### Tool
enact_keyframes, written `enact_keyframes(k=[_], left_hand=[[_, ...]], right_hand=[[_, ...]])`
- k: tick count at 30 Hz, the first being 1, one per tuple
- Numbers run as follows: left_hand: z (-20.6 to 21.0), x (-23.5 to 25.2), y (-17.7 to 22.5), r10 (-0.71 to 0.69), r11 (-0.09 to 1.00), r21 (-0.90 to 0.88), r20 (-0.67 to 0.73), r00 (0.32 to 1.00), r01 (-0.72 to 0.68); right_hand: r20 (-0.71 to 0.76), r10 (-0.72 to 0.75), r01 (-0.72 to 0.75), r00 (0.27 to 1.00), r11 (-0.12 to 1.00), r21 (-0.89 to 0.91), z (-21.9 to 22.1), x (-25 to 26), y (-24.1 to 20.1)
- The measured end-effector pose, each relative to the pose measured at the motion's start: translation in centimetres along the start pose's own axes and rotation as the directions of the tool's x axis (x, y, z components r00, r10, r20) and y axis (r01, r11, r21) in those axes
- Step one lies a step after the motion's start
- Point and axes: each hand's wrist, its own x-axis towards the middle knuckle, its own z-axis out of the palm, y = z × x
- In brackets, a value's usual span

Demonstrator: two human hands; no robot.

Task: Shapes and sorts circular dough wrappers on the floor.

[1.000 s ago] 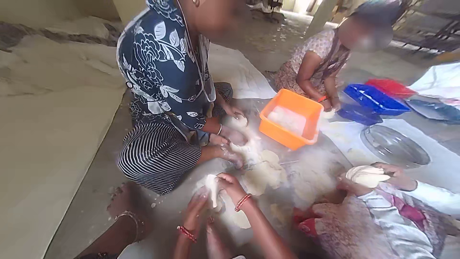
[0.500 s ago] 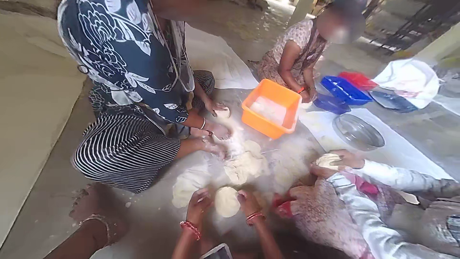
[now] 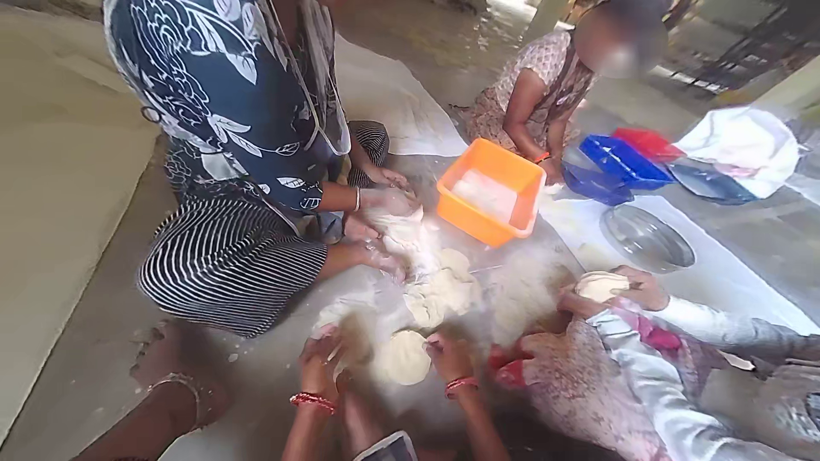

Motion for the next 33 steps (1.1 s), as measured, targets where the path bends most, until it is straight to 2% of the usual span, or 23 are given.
enact_keyframes(k=[2,4,6,7,8,10,12,14,16,19,22,25,28,33], left_hand=[[-1.1,0.8,0.8,0.035,0.999,-0.029,-0.074,0.997,-0.037],[-2.2,1.6,1.5,0.054,0.995,-0.074,-0.144,0.988,-0.065],[-3.2,2.2,2.0,0.057,0.99,-0.116,-0.211,0.976,-0.082],[-3.7,2.5,2.1,0.055,0.987,-0.135,-0.232,0.971,-0.088],[-4.1,2.7,2.2,0.052,0.985,-0.145,-0.247,0.968,-0.09],[-4.5,3.0,2.3,0.044,0.983,-0.159,-0.26,0.965,-0.088],[-4.6,3.1,2.3,0.03,0.981,-0.177,-0.267,0.963,-0.079],[-4.5,3.2,2.1,0.018,0.98,-0.186,-0.263,0.965,-0.069],[-4.3,3.2,1.9,-0.002,0.98,-0.192,-0.261,0.965,-0.05],[-4.3,2.8,2.1,-0.021,0.982,-0.184,-0.262,0.965,-0.028],[-4.5,2.9,2.4,-0.019,0.98,-0.194,-0.262,0.965,-0.034],[-4.6,3.2,2.5,-0.026,0.974,-0.222,-0.276,0.961,-0.038],[-4.6,3.2,2.2,-0.043,0.978,-0.207,-0.273,0.961,-0.015],[-4.0,3.0,2.0,-0.053,0.978,-0.21,-0.264,0.963,-0.003]], right_hand=[[-0.092,-0.051,0.043,0.995,0.995,-0.087,0.1,-0.8,-0.7],[-0.16,-0.209,0.201,0.965,0.977,-0.064,1.2,-1.2,-1.1],[-0.116,-0.358,0.357,0.926,0.934,-0.029,2.9,-1.0,-1.2],[-0.032,-0.387,0.386,0.921,0.921,-0.044,3.6,-0.8,-1.5],[0.071,-0.375,0.381,0.924,0.919,-0.103,3.8,-0.6,-2.0],[0.186,-0.296,0.334,0.937,0.916,-0.224,3.3,-0.6,-3.9],[0.212,-0.235,0.292,0.949,0.906,-0.306,2.7,-1.0,-6.2],[0.191,-0.306,0.351,0.933,0.893,-0.281,3.6,-1.2,-8.5],[0.23,-0.451,0.495,0.862,0.846,-0.199,5.7,-0.9,-10.5],[0.364,-0.605,0.702,0.708,0.663,-0.262,9.4,0.4,-12.2],[0.363,-0.69,0.78,0.626,0.539,-0.319,11.0,2.2,-12.0],[0.348,-0.679,0.763,0.647,0.572,-0.301,10.7,3.1,-12.2],[0.389,-0.619,0.73,0.682,0.608,-0.313,10.5,3.3,-12.9],[0.451,-0.554,0.703,0.699,0.649,-0.292,10.9,3.3,-13.9]])
